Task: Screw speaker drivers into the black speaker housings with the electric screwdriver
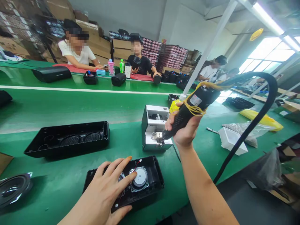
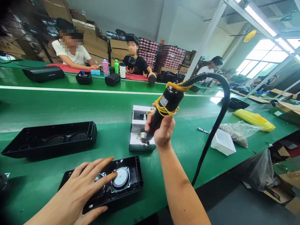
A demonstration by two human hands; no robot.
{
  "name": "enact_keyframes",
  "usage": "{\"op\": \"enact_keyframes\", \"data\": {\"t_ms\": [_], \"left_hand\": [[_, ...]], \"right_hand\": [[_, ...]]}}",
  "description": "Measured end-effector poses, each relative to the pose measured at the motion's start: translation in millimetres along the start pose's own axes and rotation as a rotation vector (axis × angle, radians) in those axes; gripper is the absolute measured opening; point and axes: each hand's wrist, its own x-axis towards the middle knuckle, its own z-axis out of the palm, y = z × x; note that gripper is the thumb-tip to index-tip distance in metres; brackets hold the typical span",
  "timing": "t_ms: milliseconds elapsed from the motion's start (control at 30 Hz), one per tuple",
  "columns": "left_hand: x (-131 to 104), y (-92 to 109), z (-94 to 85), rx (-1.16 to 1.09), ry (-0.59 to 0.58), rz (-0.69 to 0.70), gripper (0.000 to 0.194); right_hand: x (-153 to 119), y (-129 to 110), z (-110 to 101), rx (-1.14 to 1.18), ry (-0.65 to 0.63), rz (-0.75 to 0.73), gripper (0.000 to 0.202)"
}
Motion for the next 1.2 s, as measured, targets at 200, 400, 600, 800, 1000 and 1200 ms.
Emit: {"op": "enact_keyframes", "data": {"t_ms": [200, 400, 600, 800, 1000, 1200], "left_hand": [[0.7, 8.4, -14.1, 0.037, 0.026, -0.048, 0.064], [-2.8, -4.1, -20.1, -0.008, 0.054, -0.108, 0.062], [-0.9, -5.3, -19.3, -0.023, 0.024, -0.137, 0.069], [0.0, -9.4, -14.3, -0.043, -0.044, -0.115, 0.082], [3.6, -5.5, -21.7, -0.058, -0.102, -0.134, 0.074], [6.2, -1.0, -25.7, -0.091, -0.130, -0.166, 0.070]], "right_hand": [[-1.9, -7.1, 2.4, -0.020, -0.004, -0.011, 0.070], [-5.8, -15.4, 6.0, 0.026, 0.003, -0.006, 0.068], [-12.1, -27.2, 6.2, 0.120, 0.013, 0.025, 0.068], [-20.6, -57.1, 17.2, 0.261, -0.039, 0.083, 0.054], [-46.8, -64.3, 30.5, 0.287, -0.129, 0.307, 0.046], [-68.6, -41.3, 25.8, 0.338, -0.156, 0.349, 0.049]]}}
